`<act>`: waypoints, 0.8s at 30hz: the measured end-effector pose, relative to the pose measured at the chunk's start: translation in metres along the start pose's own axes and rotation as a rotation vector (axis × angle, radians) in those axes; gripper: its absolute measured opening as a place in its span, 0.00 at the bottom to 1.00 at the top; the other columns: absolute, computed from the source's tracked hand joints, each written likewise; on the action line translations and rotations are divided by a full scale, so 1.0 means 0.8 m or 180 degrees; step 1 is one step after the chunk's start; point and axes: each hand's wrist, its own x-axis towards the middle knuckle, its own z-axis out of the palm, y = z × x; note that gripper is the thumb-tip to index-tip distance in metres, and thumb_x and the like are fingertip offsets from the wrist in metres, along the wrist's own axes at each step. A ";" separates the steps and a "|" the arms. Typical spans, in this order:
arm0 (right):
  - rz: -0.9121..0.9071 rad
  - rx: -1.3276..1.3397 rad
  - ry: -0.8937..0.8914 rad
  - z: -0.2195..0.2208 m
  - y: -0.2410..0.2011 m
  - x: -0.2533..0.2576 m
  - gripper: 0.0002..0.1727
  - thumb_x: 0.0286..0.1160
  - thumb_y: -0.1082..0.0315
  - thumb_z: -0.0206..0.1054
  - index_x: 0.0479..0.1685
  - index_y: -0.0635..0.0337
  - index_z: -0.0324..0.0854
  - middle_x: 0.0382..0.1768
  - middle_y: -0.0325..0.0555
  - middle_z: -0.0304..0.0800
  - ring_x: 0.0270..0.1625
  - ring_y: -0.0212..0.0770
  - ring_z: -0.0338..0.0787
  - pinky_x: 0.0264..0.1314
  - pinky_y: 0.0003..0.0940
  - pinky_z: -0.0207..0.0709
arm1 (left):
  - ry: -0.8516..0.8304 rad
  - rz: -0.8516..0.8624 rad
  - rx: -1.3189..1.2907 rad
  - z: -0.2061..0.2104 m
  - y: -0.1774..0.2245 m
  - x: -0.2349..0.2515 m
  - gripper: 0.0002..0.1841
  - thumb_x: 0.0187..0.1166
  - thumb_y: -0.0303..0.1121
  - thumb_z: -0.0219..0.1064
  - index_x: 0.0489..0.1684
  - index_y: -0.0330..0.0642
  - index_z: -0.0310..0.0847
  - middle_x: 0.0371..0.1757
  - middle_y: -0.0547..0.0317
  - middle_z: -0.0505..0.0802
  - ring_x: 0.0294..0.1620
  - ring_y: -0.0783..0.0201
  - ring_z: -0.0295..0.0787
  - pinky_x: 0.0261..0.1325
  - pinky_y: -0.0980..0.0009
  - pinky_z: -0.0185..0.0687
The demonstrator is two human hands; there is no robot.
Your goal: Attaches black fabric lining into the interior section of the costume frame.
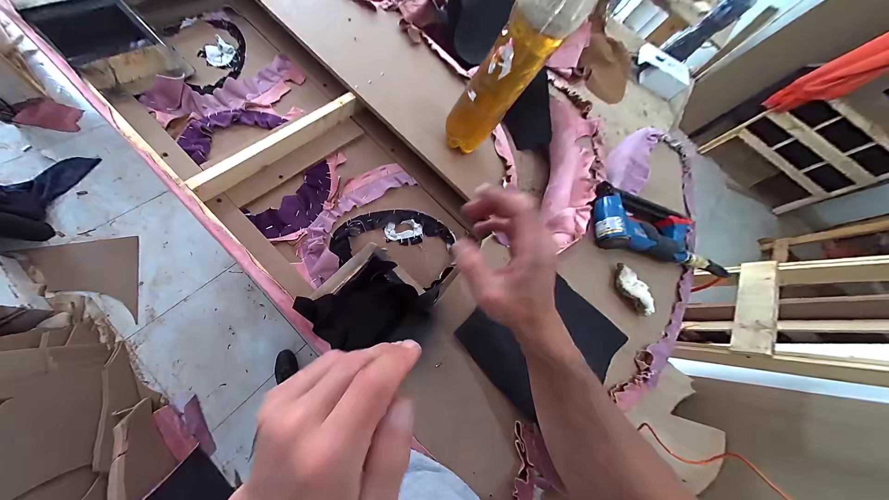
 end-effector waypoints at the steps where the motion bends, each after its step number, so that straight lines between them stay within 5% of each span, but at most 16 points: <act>1: -0.0311 -0.0085 -0.0334 0.008 -0.009 -0.001 0.24 0.70 0.66 0.70 0.66 0.65 0.81 0.62 0.53 0.89 0.66 0.46 0.88 0.66 0.47 0.84 | -0.0046 -0.0003 0.0275 0.036 -0.020 -0.005 0.21 0.89 0.39 0.48 0.59 0.44 0.89 0.49 0.60 0.97 0.46 0.67 0.93 0.46 0.68 0.89; 3: -0.0844 -0.0236 -0.0806 0.029 -0.011 0.001 0.20 0.67 0.70 0.71 0.61 0.56 0.89 0.58 0.44 0.93 0.67 0.44 0.88 0.70 0.46 0.82 | -0.0156 -0.0088 0.0647 0.089 -0.050 -0.013 0.19 0.84 0.37 0.52 0.54 0.44 0.91 0.42 0.62 0.96 0.43 0.64 0.93 0.44 0.65 0.89; 6: -0.1222 -0.0347 -0.1327 0.055 -0.001 0.009 0.27 0.68 0.71 0.71 0.72 0.52 0.84 0.59 0.36 0.94 0.65 0.40 0.88 0.71 0.43 0.78 | 0.0091 -0.0185 0.0994 0.119 -0.079 -0.008 0.13 0.81 0.35 0.60 0.40 0.43 0.92 0.31 0.58 0.92 0.34 0.58 0.92 0.37 0.61 0.89; 12: -0.0629 0.0091 -0.1347 0.076 0.021 0.016 0.36 0.70 0.73 0.72 0.84 0.58 0.72 0.40 0.36 0.97 0.34 0.34 0.89 0.41 0.37 0.85 | -0.0206 -0.0019 0.1106 0.114 -0.114 0.050 0.09 0.78 0.29 0.67 0.49 0.44 0.91 0.34 0.51 0.91 0.38 0.50 0.92 0.37 0.54 0.87; 14: -0.0444 0.0246 -0.1324 0.077 0.027 0.019 0.36 0.70 0.73 0.72 0.84 0.61 0.70 0.39 0.39 0.97 0.28 0.32 0.87 0.34 0.33 0.82 | -0.0472 0.0125 0.1186 0.110 -0.125 0.061 0.07 0.78 0.28 0.67 0.45 0.43 0.92 0.34 0.49 0.93 0.40 0.48 0.93 0.40 0.51 0.87; 24: -0.0213 0.0099 -0.1666 0.067 0.022 0.014 0.41 0.66 0.73 0.67 0.89 0.57 0.64 0.36 0.41 0.96 0.31 0.37 0.90 0.36 0.39 0.85 | -0.1163 0.0949 0.1060 0.077 -0.161 0.109 0.08 0.80 0.29 0.66 0.40 0.43 0.93 0.35 0.52 0.94 0.43 0.51 0.93 0.48 0.51 0.84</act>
